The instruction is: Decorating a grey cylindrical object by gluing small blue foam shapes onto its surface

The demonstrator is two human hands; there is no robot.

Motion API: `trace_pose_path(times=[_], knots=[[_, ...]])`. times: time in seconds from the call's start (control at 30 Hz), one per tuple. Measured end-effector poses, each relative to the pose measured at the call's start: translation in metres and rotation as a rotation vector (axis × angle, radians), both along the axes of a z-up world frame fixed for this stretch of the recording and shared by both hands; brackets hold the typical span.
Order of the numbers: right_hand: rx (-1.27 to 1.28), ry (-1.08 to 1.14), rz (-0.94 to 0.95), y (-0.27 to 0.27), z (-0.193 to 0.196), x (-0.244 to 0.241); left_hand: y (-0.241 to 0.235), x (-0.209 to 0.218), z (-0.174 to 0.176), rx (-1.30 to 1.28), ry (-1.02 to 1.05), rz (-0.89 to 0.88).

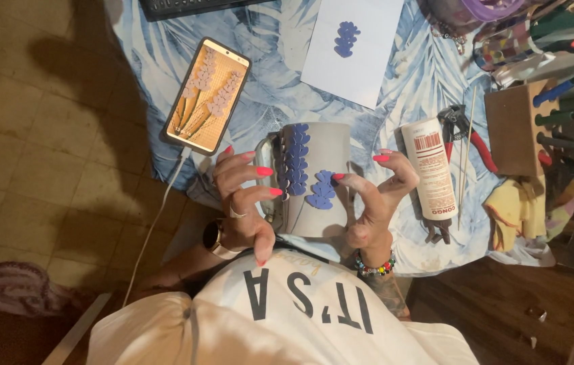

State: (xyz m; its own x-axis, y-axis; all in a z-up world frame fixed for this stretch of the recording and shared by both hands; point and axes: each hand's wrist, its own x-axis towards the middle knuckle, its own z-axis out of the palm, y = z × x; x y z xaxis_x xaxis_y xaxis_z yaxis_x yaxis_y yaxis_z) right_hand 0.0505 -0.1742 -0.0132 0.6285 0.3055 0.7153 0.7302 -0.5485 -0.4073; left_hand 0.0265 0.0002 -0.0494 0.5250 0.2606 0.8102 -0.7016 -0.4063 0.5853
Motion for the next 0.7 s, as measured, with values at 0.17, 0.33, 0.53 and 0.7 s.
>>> trace_pose_path(times=[0.17, 0.33, 0.53, 0.7], knots=[[0.250, -0.082, -0.026, -0.018, 0.011, -0.007, 0.001, -0.005, 0.005, -0.013, -0.018, 0.002], [0.513, -0.001, -0.029, -0.053, -0.006, -0.035, -0.001, -0.014, 0.007, -0.022, -0.070, -0.008], [0.363, 0.084, -0.243, -0.032, 0.009, -0.063, -0.006, -0.033, 0.016, -0.021, -0.090, -0.029], [0.293, 0.199, -0.308, -0.044, -0.006, -0.089, -0.013, -0.049, 0.010, -0.026, -0.093, -0.049]])
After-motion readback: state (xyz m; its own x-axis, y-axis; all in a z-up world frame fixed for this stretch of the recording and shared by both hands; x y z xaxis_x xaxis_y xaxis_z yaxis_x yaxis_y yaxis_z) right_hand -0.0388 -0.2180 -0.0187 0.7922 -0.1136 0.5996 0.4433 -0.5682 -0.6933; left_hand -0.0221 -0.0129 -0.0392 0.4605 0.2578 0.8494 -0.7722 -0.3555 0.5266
